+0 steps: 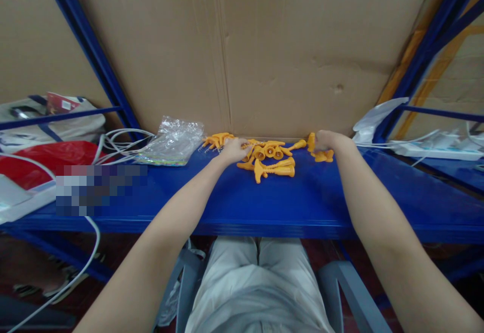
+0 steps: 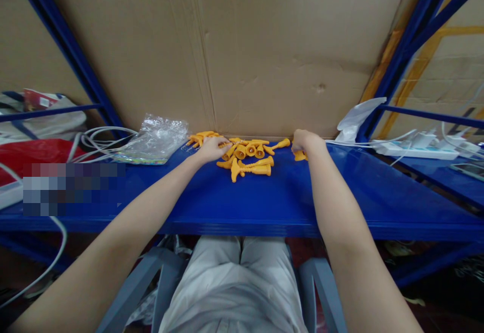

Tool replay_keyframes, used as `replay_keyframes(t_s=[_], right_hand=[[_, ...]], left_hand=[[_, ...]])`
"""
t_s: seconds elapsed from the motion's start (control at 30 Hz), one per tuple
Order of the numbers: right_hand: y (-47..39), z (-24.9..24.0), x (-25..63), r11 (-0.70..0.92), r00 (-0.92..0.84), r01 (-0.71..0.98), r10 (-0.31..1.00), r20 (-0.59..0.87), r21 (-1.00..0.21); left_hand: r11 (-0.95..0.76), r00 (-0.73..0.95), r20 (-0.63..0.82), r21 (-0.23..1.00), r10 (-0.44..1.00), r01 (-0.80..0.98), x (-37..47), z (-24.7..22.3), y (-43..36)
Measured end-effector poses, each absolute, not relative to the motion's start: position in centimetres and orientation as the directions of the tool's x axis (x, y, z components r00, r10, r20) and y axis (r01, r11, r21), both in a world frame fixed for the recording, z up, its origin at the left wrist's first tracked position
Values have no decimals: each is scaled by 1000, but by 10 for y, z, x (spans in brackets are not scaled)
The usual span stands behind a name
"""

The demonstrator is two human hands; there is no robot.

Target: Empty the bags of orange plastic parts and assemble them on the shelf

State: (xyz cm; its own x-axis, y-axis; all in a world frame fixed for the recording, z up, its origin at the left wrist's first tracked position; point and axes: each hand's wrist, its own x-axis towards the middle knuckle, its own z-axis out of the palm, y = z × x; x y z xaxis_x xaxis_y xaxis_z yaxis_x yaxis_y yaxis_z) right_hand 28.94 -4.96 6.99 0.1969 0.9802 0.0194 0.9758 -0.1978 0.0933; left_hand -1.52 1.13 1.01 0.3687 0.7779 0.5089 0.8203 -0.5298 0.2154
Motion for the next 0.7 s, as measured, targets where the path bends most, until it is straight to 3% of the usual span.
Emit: replay_keyframes(t_s=[0.53, 0.7], right_hand=[[-29, 56, 301, -260, 260, 964, 966, -2, 58], [-31, 56, 298, -240, 243, 965, 970, -15, 109]], left_hand=[[-502, 291, 632, 181, 719, 846, -14, 12, 5], [-446, 236, 639, 189, 733, 875, -20, 16, 4]])
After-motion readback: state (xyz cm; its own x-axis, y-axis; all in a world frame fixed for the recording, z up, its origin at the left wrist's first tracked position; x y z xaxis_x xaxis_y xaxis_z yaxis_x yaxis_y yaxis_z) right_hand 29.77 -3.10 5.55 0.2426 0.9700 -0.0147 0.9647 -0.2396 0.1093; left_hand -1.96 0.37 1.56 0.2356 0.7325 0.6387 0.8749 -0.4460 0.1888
